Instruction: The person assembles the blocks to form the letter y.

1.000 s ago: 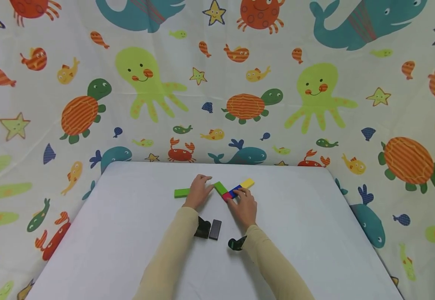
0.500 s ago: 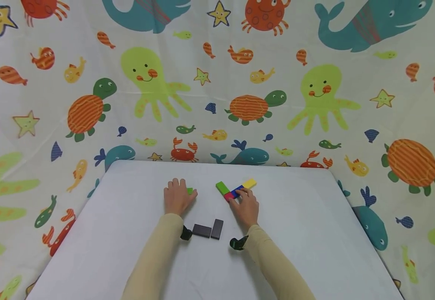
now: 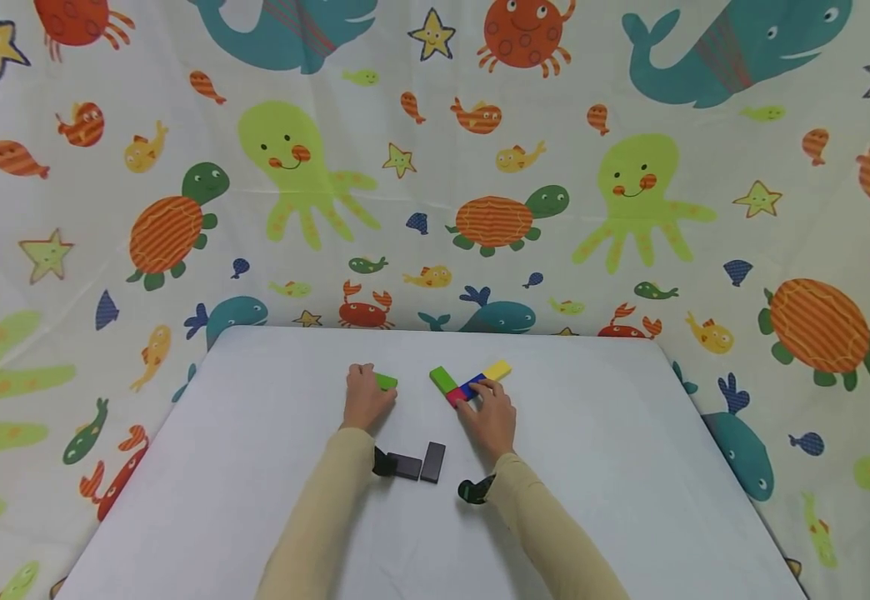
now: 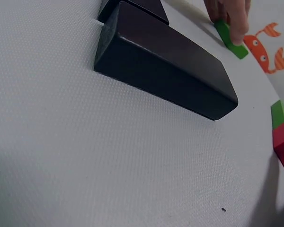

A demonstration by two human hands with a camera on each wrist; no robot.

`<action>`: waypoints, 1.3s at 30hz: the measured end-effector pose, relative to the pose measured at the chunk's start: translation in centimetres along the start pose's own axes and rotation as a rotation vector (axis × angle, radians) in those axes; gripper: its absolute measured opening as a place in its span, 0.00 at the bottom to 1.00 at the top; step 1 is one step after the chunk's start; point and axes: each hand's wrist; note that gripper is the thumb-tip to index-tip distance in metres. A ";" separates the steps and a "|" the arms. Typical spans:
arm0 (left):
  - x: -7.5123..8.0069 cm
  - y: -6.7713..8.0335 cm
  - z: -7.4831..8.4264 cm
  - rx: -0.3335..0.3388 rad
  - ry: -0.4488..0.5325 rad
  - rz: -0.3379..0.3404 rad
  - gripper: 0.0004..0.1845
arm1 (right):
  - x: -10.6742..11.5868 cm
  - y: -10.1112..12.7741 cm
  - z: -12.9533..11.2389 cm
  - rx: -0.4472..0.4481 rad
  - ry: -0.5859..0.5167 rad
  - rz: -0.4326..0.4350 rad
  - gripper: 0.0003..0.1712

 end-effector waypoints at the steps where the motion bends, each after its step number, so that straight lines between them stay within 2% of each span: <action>1: 0.0 -0.1 0.2 0.022 0.024 -0.016 0.32 | 0.0 0.0 0.0 0.000 -0.002 0.000 0.27; 5: -0.2 -0.4 0.6 0.038 0.004 -0.049 0.32 | -0.1 0.1 0.1 0.007 0.001 0.006 0.27; 12: -0.7 -0.6 0.8 -0.014 -0.067 -0.062 0.33 | -0.2 -0.2 0.2 0.031 0.002 0.025 0.26; 15: -1.1 -0.6 0.8 -0.042 -0.068 -0.069 0.33 | -0.3 -0.2 0.2 0.032 0.006 0.018 0.27; 19: -1.8 -0.8 0.9 -0.097 -0.003 -0.081 0.32 | -0.3 -0.3 0.2 0.020 0.018 0.006 0.27; 27: -3.4 -2.0 0.9 -0.212 0.114 -0.151 0.32 | -0.5 -0.2 0.3 0.013 0.010 0.014 0.27; 31: -3.7 -2.6 0.6 -0.236 0.121 -0.176 0.30 | -0.6 -0.2 0.4 0.020 0.008 0.010 0.27; 37: -3.1 -3.6 0.5 -0.231 0.127 -0.271 0.28 | -0.6 -0.2 0.6 0.022 0.006 0.024 0.27; 39: -2.9 -3.8 0.6 -0.264 0.102 -0.276 0.27 | -0.5 -0.2 0.6 0.025 0.003 0.036 0.27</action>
Point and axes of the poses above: each hand's wrist, its own y-axis away from the middle knuckle, its own x-axis out of the back of the hand, z = x × y, and after that the axes turned 3 degrees about -x, right-handed
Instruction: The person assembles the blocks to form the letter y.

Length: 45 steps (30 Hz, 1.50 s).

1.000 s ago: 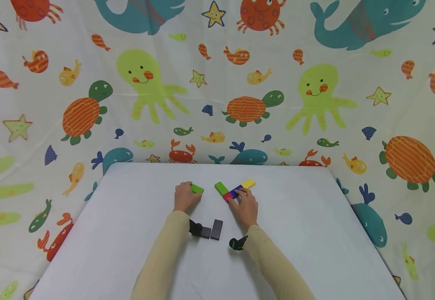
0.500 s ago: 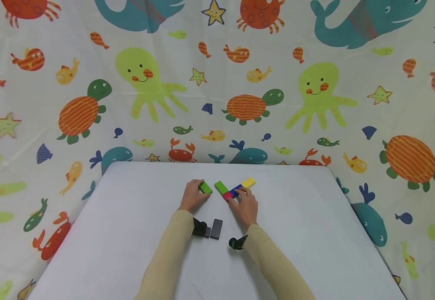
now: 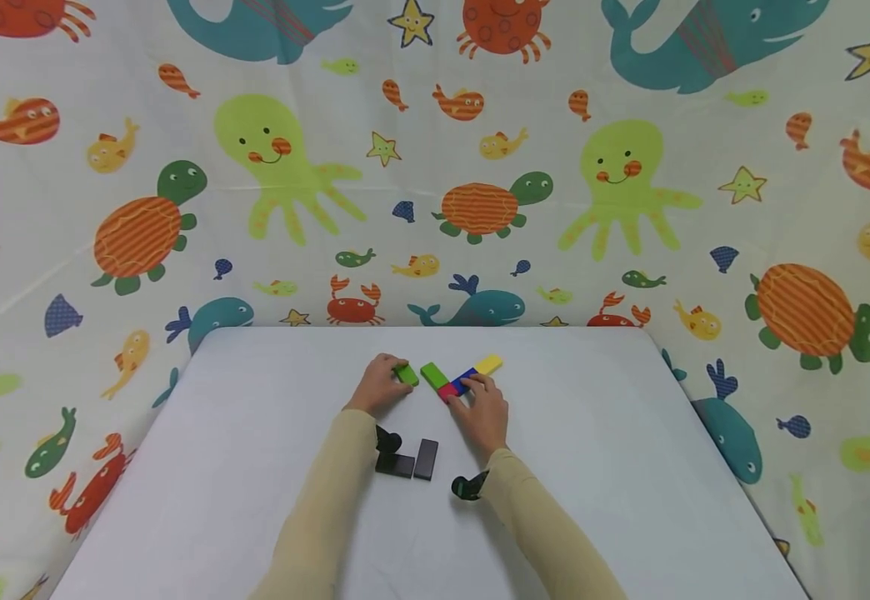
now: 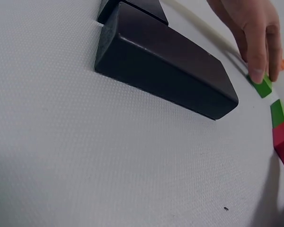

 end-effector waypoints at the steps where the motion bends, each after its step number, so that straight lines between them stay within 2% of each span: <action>1: 0.2 -0.1 -0.1 -0.007 -0.001 -0.007 0.27 | 0.0 0.0 0.0 0.003 -0.002 0.005 0.27; 4: 0.7 -0.3 0.1 -0.019 -0.018 -0.017 0.27 | 0.0 0.0 -0.2 0.002 0.008 0.004 0.27; 6: 1.0 -0.6 0.2 0.009 0.000 -0.017 0.27 | 0.0 0.1 -0.3 0.002 0.003 0.001 0.27; 11: 1.1 -0.9 0.8 0.075 0.040 0.048 0.27 | 0.1 0.2 -0.7 0.000 0.004 -0.010 0.26; 16: 0.4 -1.3 0.9 0.072 0.040 0.089 0.27 | 0.2 0.2 -0.9 -0.001 0.011 -0.012 0.26; 18: 0.2 -1.5 0.8 0.057 0.006 0.080 0.26 | 0.3 0.2 -0.9 -0.001 0.009 -0.009 0.26; 22: 0.4 -2.0 1.0 0.027 -0.066 0.014 0.25 | 0.5 0.2 -0.8 -0.006 0.011 -0.013 0.26; 26: 0.8 -2.2 1.4 0.040 -0.082 -0.052 0.26 | 0.6 0.2 -0.5 -0.013 0.004 -0.017 0.26; 37: 0.3 -3.2 1.0 0.087 -0.007 0.008 0.28 | 0.5 0.1 -0.4 0.004 -0.001 -0.012 0.27; 45: 0.1 -3.6 1.2 0.097 0.008 -0.036 0.26 | 0.4 0.1 -0.4 0.006 0.007 0.002 0.26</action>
Point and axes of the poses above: each hand's wrist, its own y-axis away from the middle knuckle, its own x-axis out of the back of the hand, z = x × y, and after that the axes turned 3 degrees about -x, right-handed
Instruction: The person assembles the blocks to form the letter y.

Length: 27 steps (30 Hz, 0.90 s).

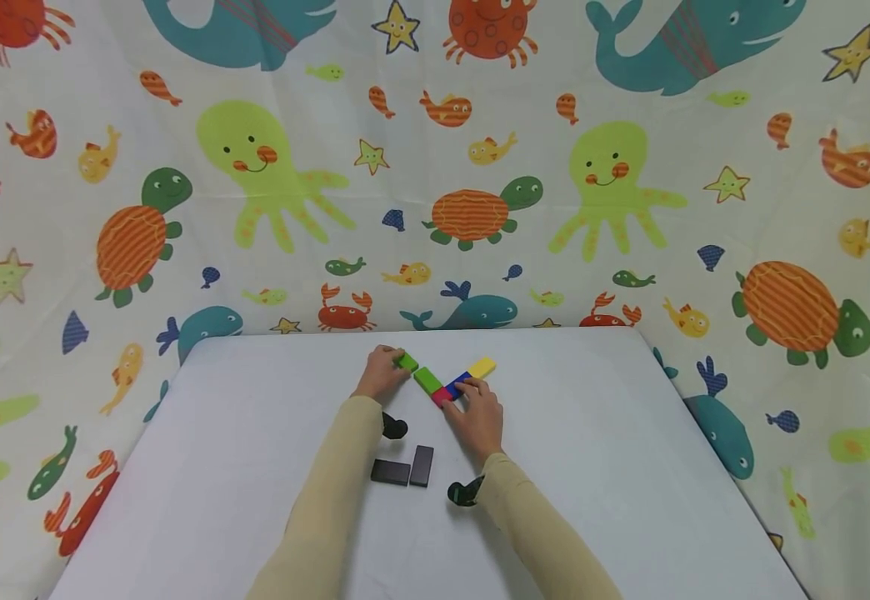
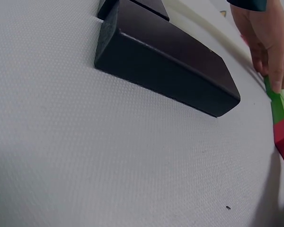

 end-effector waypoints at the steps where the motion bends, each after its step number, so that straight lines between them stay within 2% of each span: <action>1: -0.1 0.0 0.0 0.002 0.000 0.000 0.26 | 0.0 0.0 0.0 -0.002 0.001 -0.002 0.26; 5: -0.7 -0.2 -0.2 -0.037 -0.015 0.040 0.23 | 0.1 0.1 0.2 0.003 0.002 0.000 0.26; 9: -1.0 0.1 0.2 -0.056 -0.005 0.078 0.21 | 0.2 0.2 0.3 0.006 0.000 -0.002 0.26; 11: -1.0 0.4 0.7 -0.036 0.002 0.071 0.21 | 0.2 0.2 0.3 0.010 0.001 -0.004 0.26; 18: -1.6 0.6 1.0 -0.055 -0.074 0.107 0.20 | 0.5 0.4 0.3 0.013 -0.011 -0.010 0.26; 23: -1.8 0.7 1.0 -0.051 -0.058 0.128 0.20 | 0.6 0.6 0.4 0.018 -0.014 -0.009 0.26; 27: -1.7 0.9 1.3 -0.028 -0.045 0.117 0.21 | 0.7 0.7 0.5 0.016 -0.009 -0.015 0.26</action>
Point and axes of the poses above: each hand's wrist, its own y-axis away from the middle knuckle, its own x-axis out of the back of the hand, z = x × y, and after that the axes turned 3 degrees about -x, right-handed
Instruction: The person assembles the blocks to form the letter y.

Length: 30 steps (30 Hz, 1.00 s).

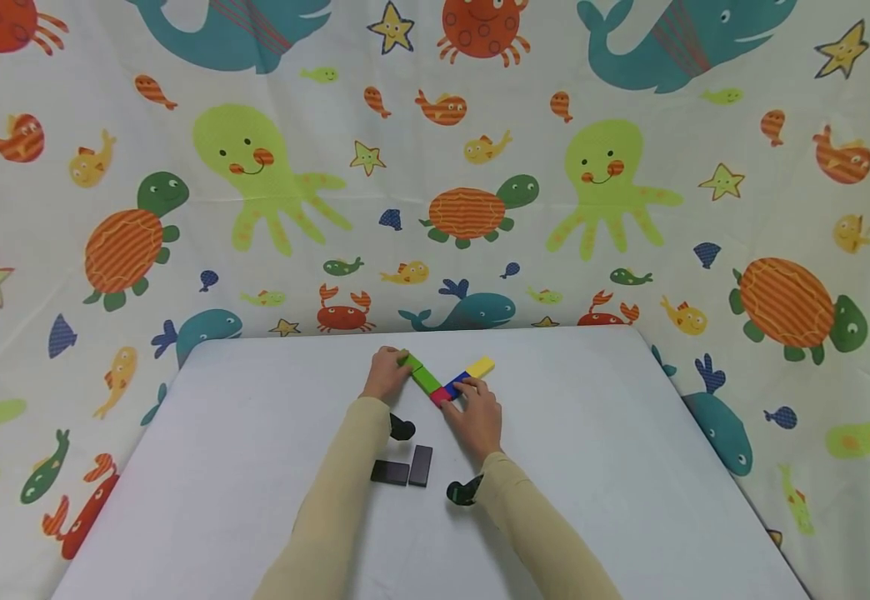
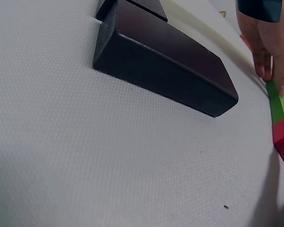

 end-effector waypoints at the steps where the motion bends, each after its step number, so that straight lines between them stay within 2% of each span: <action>1: 0.1 0.0 0.1 0.004 0.001 -0.003 0.21 | 0.0 0.0 0.0 -0.002 0.000 -0.002 0.26; 15: 0.9 0.3 0.7 0.015 0.014 -0.032 0.21 | 0.0 -0.2 0.0 0.006 0.008 -0.012 0.26; 30: 0.5 0.2 0.5 0.036 0.016 -0.043 0.21 | -0.1 -0.1 0.0 0.000 -0.001 -0.010 0.26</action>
Point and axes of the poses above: each hand's wrist, its own y-axis away from the middle knuckle, its own x-axis out of the back of the hand, z = x × y, and after that the axes turned 3 degrees about -x, right-handed
